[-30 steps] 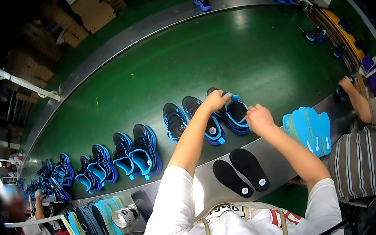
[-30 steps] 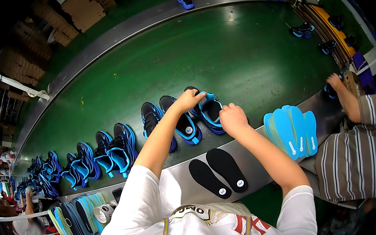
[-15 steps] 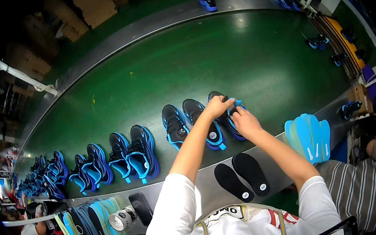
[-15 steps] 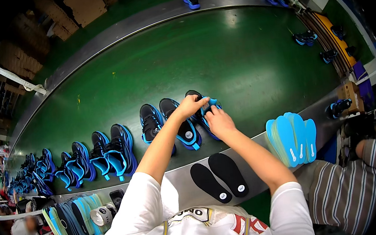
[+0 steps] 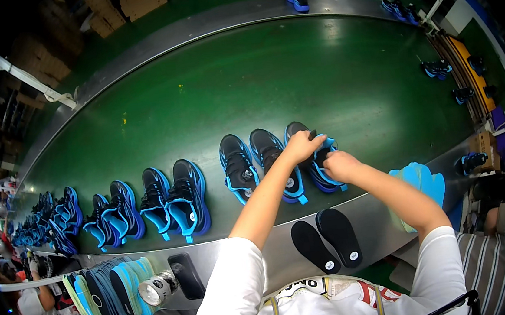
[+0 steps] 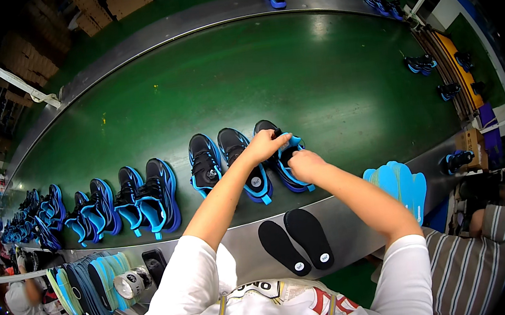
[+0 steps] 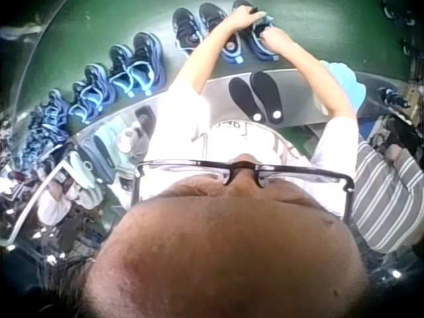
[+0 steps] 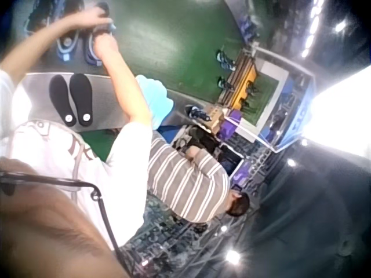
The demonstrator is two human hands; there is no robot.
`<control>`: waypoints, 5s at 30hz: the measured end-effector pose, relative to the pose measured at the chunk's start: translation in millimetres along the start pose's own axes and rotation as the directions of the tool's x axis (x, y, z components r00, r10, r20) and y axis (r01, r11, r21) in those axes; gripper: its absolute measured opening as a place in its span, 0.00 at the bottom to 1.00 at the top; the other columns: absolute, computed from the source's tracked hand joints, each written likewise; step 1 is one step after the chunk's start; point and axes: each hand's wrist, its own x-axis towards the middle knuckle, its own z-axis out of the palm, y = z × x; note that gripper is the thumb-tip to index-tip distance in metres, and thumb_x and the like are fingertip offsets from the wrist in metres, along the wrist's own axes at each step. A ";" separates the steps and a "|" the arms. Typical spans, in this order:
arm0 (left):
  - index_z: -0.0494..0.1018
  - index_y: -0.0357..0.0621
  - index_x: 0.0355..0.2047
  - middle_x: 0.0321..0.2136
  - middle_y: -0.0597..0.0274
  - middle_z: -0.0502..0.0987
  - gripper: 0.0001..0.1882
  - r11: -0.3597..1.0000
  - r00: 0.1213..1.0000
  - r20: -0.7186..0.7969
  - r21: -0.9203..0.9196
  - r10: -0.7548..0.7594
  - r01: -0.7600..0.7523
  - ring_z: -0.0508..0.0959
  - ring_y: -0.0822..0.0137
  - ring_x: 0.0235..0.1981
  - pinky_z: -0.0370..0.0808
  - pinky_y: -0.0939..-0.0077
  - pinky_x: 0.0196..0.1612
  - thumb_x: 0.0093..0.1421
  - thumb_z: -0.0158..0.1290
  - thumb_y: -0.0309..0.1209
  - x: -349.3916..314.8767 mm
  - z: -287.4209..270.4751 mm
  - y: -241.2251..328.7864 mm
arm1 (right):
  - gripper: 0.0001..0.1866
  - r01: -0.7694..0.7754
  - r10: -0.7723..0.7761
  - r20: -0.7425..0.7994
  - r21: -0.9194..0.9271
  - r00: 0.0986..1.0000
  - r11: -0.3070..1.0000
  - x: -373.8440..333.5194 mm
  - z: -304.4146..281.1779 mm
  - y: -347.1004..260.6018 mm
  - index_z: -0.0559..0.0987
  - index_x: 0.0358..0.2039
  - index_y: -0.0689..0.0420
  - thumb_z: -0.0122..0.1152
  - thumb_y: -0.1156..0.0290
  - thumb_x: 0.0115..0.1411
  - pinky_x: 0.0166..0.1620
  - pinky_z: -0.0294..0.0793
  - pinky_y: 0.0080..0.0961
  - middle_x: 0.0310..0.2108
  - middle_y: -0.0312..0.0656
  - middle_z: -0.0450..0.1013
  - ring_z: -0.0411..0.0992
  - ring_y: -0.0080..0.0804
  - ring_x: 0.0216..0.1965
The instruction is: The person picks up and turns over blue and black sneakers from a conveyor belt, inserting shoe trees or insoles and checking the interior by hand.
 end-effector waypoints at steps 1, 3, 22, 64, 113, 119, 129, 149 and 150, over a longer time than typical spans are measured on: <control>0.66 0.32 0.14 0.10 0.56 0.67 0.27 1.000 1.000 0.002 -0.005 0.011 -0.011 0.66 0.70 0.14 0.62 0.73 0.18 0.46 0.51 0.50 1.0 1.5 2.6 | 0.08 -0.003 0.003 -0.064 0.003 0.998 1.000 5.7 12.3 3.4 0.75 0.22 0.58 0.47 0.71 0.45 0.38 0.68 0.32 0.30 0.46 0.69 0.68 0.40 0.34; 0.66 0.32 0.14 0.10 0.56 0.66 0.27 1.000 1.000 -0.006 -0.005 0.025 -0.025 0.66 0.70 0.14 0.62 0.73 0.17 0.46 0.51 0.50 3.1 3.8 4.7 | 0.09 -0.002 0.003 -0.193 0.006 0.981 1.000 16.0 31.7 8.6 0.75 0.23 0.58 0.45 0.72 0.47 0.39 0.68 0.32 0.30 0.45 0.68 0.67 0.40 0.34; 0.65 0.33 0.18 0.12 0.60 0.65 0.25 0.961 0.973 0.084 -0.157 -0.216 0.227 0.65 0.70 0.16 0.61 0.74 0.18 0.46 0.53 0.48 3.3 0.4 7.7 | 0.12 0.025 0.029 0.258 -0.203 0.966 0.979 49.3 38.2 4.3 0.75 0.31 0.60 0.46 0.72 0.47 0.45 0.64 0.26 0.43 0.46 0.66 0.65 0.35 0.43; 0.62 0.38 0.26 0.26 0.49 0.66 0.08 0.669 0.964 0.171 0.694 0.205 -0.266 0.70 0.50 0.28 0.67 0.62 0.32 0.52 0.41 0.31 -7.8 14.7 10.1 | 0.16 -0.706 0.845 -0.401 0.479 0.353 0.522 -135.4 80.2 286.6 0.72 0.35 0.54 0.49 0.57 0.50 0.37 0.67 0.40 0.30 0.53 0.67 0.67 0.50 0.34; 0.69 0.33 0.28 0.26 0.42 0.72 0.29 0.955 0.999 0.028 0.295 -0.045 0.035 0.71 0.48 0.33 0.66 0.63 0.36 0.55 0.36 0.52 39.2 66.3 56.6 | 0.11 -0.282 0.330 0.026 0.583 0.944 0.762 -84.8 -28.0 93.6 0.77 0.20 0.61 0.58 0.65 0.40 0.26 0.68 0.27 0.16 0.46 0.71 0.69 0.33 0.18; 0.70 0.34 0.29 0.27 0.42 0.72 0.26 0.969 0.994 0.095 0.247 -0.044 0.020 0.71 0.49 0.32 0.66 0.64 0.35 0.55 0.38 0.49 40.2 66.7 55.5 | 0.09 -0.204 0.230 -0.120 0.195 0.966 0.959 -44.1 14.9 80.0 0.75 0.25 0.62 0.47 0.74 0.46 0.41 0.67 0.34 0.37 0.53 0.65 0.67 0.45 0.39; 0.70 0.35 0.24 0.20 0.48 0.73 0.27 0.985 0.998 0.058 0.173 0.001 -0.011 0.74 0.55 0.25 0.68 0.66 0.28 0.48 0.45 0.52 38.6 72.5 48.7 | 0.22 -0.372 0.379 -0.146 0.076 0.914 0.925 -58.8 4.6 64.5 0.72 0.34 0.59 0.53 0.55 0.43 0.46 0.62 0.32 0.38 0.50 0.64 0.61 0.44 0.42; 0.70 0.35 0.24 0.21 0.46 0.72 0.29 0.982 0.989 0.072 0.149 -0.128 0.116 0.73 0.55 0.27 0.67 0.67 0.32 0.51 0.39 0.54 32.0 74.3 54.2 | 0.11 -0.106 0.106 0.026 0.005 0.994 0.994 -13.0 36.3 88.8 0.75 0.29 0.61 0.44 0.74 0.48 0.40 0.69 0.31 0.35 0.49 0.69 0.69 0.40 0.38; 0.70 0.35 0.25 0.22 0.44 0.72 0.30 0.980 0.990 0.079 0.167 -0.119 0.105 0.73 0.53 0.29 0.67 0.66 0.33 0.51 0.38 0.55 33.5 75.2 55.3 | 0.11 -0.114 0.111 0.086 0.028 0.990 0.993 -13.1 29.9 90.0 0.75 0.29 0.61 0.44 0.74 0.48 0.40 0.69 0.31 0.35 0.48 0.69 0.69 0.39 0.38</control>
